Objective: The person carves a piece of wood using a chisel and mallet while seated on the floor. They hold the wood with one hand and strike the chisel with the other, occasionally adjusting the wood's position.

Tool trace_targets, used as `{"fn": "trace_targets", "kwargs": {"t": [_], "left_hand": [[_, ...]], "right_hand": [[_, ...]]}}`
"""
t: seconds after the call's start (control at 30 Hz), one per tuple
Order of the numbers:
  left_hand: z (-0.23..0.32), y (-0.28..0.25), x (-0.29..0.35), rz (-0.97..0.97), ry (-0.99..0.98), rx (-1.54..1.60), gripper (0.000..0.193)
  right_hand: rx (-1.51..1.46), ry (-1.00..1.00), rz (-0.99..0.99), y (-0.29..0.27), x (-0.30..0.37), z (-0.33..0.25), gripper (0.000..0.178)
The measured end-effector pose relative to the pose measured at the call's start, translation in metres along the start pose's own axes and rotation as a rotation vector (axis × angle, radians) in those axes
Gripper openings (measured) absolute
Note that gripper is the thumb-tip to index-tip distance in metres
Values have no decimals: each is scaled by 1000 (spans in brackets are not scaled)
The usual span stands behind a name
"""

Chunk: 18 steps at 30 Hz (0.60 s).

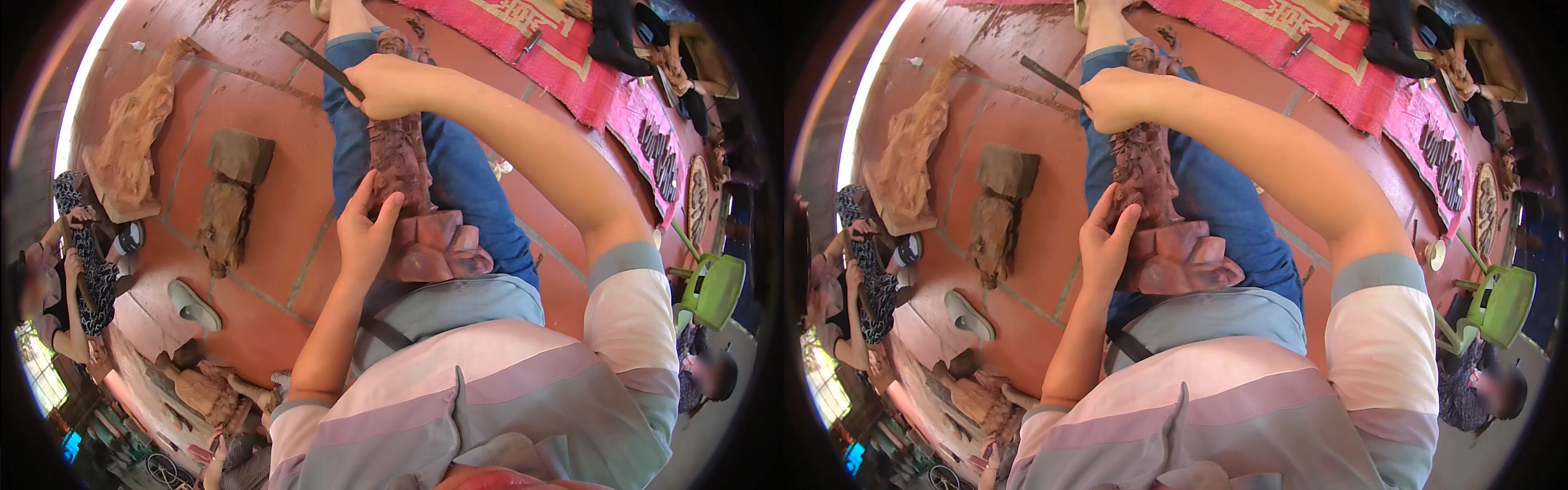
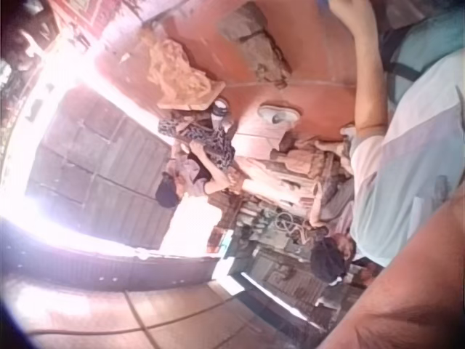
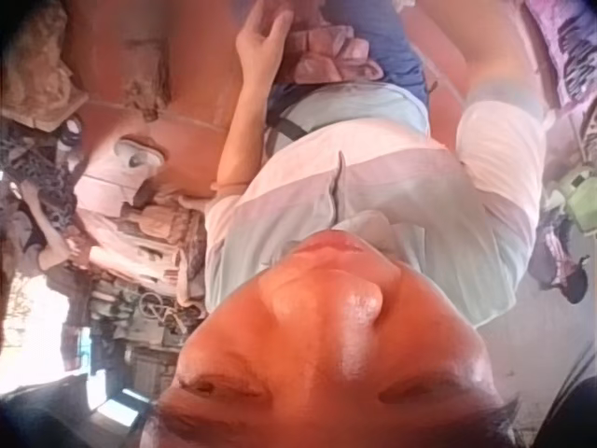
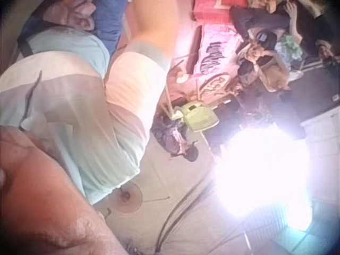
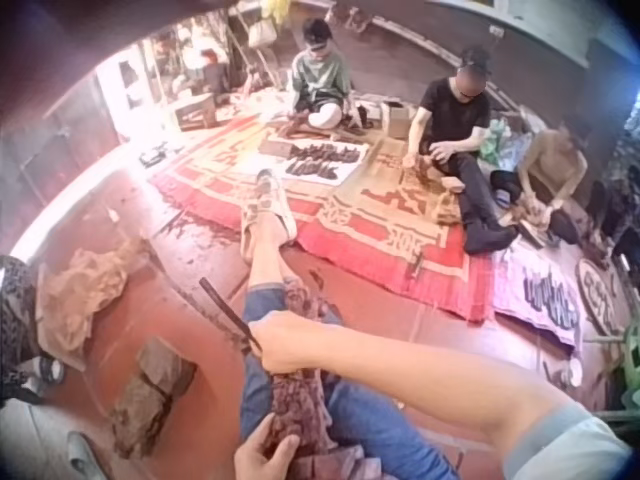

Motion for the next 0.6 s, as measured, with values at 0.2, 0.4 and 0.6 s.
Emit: {"fn": "trace_targets", "kwargs": {"t": [0.2,0.4,0.6], "left_hand": [[12,3,0,-17,95,-145,50],[30,4,4,-2,123,-322,54],[31,4,8,9,156,-320,56]], "right_hand": [[36,-79,236,9,-16,16,13],[-175,0,150,-8,10,12,12],[-223,78,61,-8,4,13,10]]}}
Point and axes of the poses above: each hand's wrist, its own x-axis away from the middle knuckle, its own y-axis out of the palm, z = x × y, the point moved 8 cm from there along -x, towards the middle knuckle, and after that the axes turned 12 degrees about x, right-handed, at the moved point
